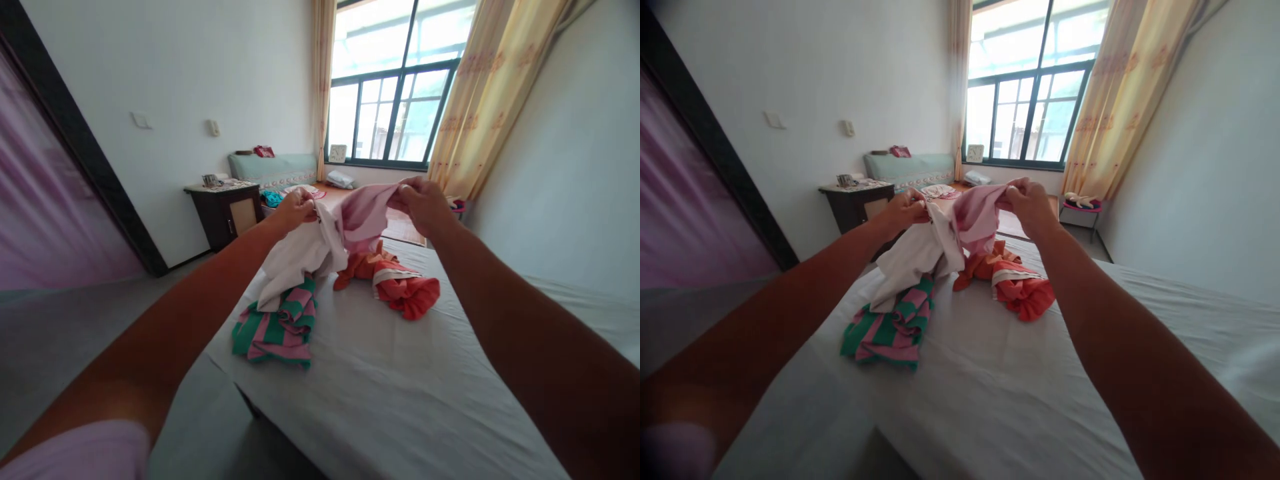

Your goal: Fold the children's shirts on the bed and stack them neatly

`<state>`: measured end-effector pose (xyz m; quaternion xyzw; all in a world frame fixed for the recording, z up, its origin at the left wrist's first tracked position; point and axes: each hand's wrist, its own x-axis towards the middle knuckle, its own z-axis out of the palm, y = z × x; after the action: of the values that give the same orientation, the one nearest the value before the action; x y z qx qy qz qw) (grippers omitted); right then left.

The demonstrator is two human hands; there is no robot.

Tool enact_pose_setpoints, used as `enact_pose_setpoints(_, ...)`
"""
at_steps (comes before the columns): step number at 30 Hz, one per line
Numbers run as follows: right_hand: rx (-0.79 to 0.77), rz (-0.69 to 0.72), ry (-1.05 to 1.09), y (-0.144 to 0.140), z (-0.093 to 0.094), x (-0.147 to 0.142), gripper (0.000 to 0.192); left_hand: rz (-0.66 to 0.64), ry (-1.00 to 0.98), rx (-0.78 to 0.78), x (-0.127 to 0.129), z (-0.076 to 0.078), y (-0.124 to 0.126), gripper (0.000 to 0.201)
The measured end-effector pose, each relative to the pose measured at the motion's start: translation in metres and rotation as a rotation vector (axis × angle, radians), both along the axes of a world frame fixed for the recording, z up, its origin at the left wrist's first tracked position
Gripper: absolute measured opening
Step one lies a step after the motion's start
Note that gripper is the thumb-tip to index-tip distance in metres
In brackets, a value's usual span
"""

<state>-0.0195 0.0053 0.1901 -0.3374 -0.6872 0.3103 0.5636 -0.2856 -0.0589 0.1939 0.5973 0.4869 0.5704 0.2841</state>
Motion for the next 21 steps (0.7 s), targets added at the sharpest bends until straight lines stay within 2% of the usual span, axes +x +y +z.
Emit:
enact_pose_setpoints(1, 0.022, -0.043, -0.045, 0.0, -0.009, 0.0, 0.005, 0.029, -0.011, 0.013, -0.002, -0.008, 0.003, 0.008)
enact_pose_setpoints(3, 0.058, -0.117, -0.305, -0.007, -0.03, -0.001, 0.004, 0.09, 0.021, 0.007, -0.01, -0.025, 0.005, 0.012)
enact_pose_setpoints(5, 0.133, -0.122, -0.61, -0.024, -0.054, -0.006, 0.011, 0.076, 0.216, -0.093, -0.02, -0.04, -0.005, 0.021)
enact_pose_setpoints(7, 0.242, -0.027, -0.77, -0.047, -0.079, -0.012, 0.019, -0.082, 0.518, -0.254, -0.029, -0.053, -0.028, 0.026)
enact_pose_setpoints(10, 0.314, 0.182, -0.917, -0.077, -0.107, -0.017, 0.013, -0.41, 0.936, -0.493, -0.035, -0.074, -0.079, 0.022)
enact_pose_setpoints(12, 0.3, 0.225, -0.947, -0.085, -0.117, -0.015, 0.014, -0.382, 1.184, -0.544, -0.033, -0.091, -0.111, 0.017)
enact_pose_setpoints(15, 0.253, 0.227, -0.87, -0.08, -0.119, -0.007, 0.018, -0.164, 1.392, -0.465, -0.028, -0.11, -0.14, 0.01)
enact_pose_setpoints(16, 0.239, 0.235, -0.84, -0.077, -0.118, -0.004, 0.02, -0.12, 1.389, -0.431, -0.026, -0.112, -0.143, 0.008)
enact_pose_setpoints(18, 0.2, 0.244, -0.789, -0.073, -0.116, 0.001, 0.023, -0.143, 1.261, -0.404, -0.023, -0.104, -0.142, 0.01)
enact_pose_setpoints(21, 0.081, 0.288, -0.714, -0.075, -0.114, 0.006, 0.024, -0.3, 0.846, -0.387, -0.016, -0.066, -0.128, 0.016)
